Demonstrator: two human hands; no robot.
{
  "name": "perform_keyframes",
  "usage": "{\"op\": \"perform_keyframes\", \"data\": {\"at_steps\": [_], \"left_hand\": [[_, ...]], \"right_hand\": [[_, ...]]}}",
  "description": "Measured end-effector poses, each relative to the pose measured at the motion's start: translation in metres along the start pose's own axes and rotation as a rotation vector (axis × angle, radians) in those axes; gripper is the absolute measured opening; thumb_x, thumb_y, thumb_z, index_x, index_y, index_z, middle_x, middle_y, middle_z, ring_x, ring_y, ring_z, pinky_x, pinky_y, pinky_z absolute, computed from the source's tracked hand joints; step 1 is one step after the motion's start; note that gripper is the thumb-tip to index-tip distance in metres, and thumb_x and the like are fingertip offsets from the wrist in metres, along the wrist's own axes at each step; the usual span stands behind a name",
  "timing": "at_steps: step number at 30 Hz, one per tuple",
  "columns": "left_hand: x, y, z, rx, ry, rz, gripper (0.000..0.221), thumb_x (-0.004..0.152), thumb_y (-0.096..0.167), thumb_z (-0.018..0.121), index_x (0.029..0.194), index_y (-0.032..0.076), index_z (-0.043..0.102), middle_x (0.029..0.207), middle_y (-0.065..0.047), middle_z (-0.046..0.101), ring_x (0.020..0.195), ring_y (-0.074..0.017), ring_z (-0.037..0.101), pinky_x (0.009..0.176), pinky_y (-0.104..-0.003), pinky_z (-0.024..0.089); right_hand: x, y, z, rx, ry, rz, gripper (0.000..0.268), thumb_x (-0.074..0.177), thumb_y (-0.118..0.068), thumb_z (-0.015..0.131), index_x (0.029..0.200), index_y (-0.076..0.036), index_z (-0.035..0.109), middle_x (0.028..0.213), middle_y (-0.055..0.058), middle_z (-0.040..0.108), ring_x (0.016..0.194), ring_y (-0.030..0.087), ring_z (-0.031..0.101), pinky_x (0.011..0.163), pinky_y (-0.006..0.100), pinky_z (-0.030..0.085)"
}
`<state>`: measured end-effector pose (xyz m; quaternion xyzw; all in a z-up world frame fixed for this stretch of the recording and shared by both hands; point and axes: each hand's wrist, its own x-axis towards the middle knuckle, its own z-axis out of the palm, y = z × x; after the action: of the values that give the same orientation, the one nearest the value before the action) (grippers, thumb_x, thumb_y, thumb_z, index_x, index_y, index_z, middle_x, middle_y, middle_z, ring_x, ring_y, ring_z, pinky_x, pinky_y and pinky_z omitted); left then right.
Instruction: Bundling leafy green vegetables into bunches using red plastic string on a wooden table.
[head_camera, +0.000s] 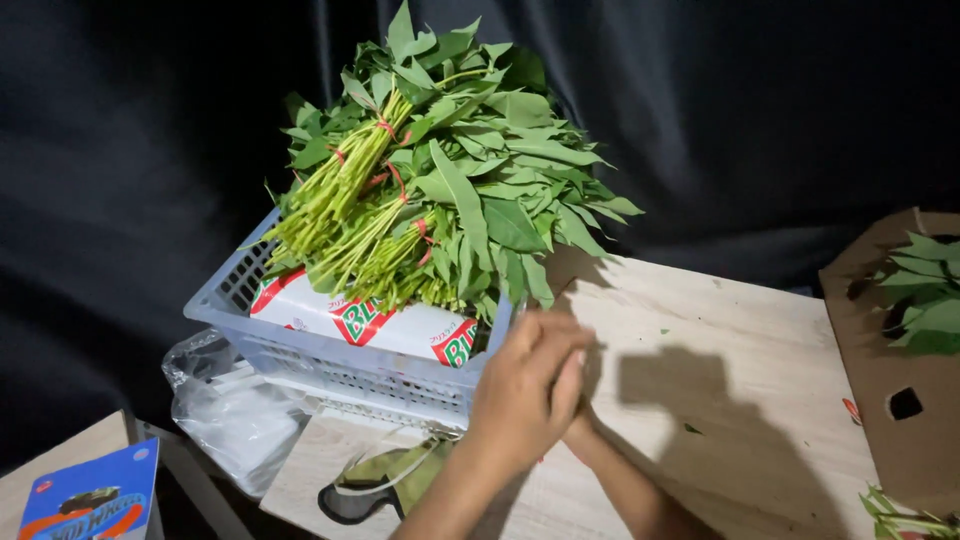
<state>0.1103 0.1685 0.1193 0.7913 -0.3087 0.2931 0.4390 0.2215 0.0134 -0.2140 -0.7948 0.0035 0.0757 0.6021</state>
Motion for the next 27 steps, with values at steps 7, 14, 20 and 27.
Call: {"op": "perform_keyframes", "data": {"at_steps": [7,14,20,27], "left_hand": [[-0.069,-0.030,0.070,-0.228,-0.075,-0.201,0.025,0.089,0.004,0.049,0.102,0.004,0.071,0.109,-0.014,0.074,0.100,-0.0298,0.071,0.091,-0.036,0.053],[-0.120,-0.109,0.169,-0.287,-0.039,-1.009,0.024,0.084,0.028,0.069,0.105,0.016,0.072,0.092,-0.001,0.079,0.084,-0.0133,0.074,0.079,-0.027,0.056],[-0.122,-0.100,0.200,-0.791,0.037,-1.245,0.020,0.090,-0.003,0.055,0.092,0.002,0.074,0.074,-0.010,0.072,0.059,-0.0123,0.065,0.054,-0.022,0.049],[-0.124,-0.074,0.217,-0.798,-0.203,-1.217,0.006,0.090,0.004,0.075,0.084,0.004,0.076,0.069,-0.004,0.069,0.053,-0.0078,0.049,0.048,-0.021,0.036]], "right_hand": [[-0.018,-0.049,-0.048,0.865,-0.038,0.277,0.010,0.080,-0.005,0.061,0.075,0.000,0.068,0.059,0.014,0.061,0.052,0.030,0.057,0.049,0.040,0.045],[-0.057,-0.072,-0.078,0.791,0.074,0.379,0.008,0.089,0.001,0.071,0.091,-0.007,0.067,0.076,0.012,0.068,0.065,0.018,0.059,0.056,0.027,0.043],[-0.084,-0.066,-0.115,0.855,0.105,0.358,0.008,0.089,0.000,0.069,0.090,-0.006,0.065,0.078,0.012,0.068,0.060,0.020,0.058,0.054,0.033,0.046],[-0.099,-0.051,-0.180,0.961,0.273,0.436,0.021,0.092,-0.008,0.065,0.081,-0.020,0.052,0.071,0.000,0.056,0.057,0.012,0.047,0.050,0.024,0.035]]}}
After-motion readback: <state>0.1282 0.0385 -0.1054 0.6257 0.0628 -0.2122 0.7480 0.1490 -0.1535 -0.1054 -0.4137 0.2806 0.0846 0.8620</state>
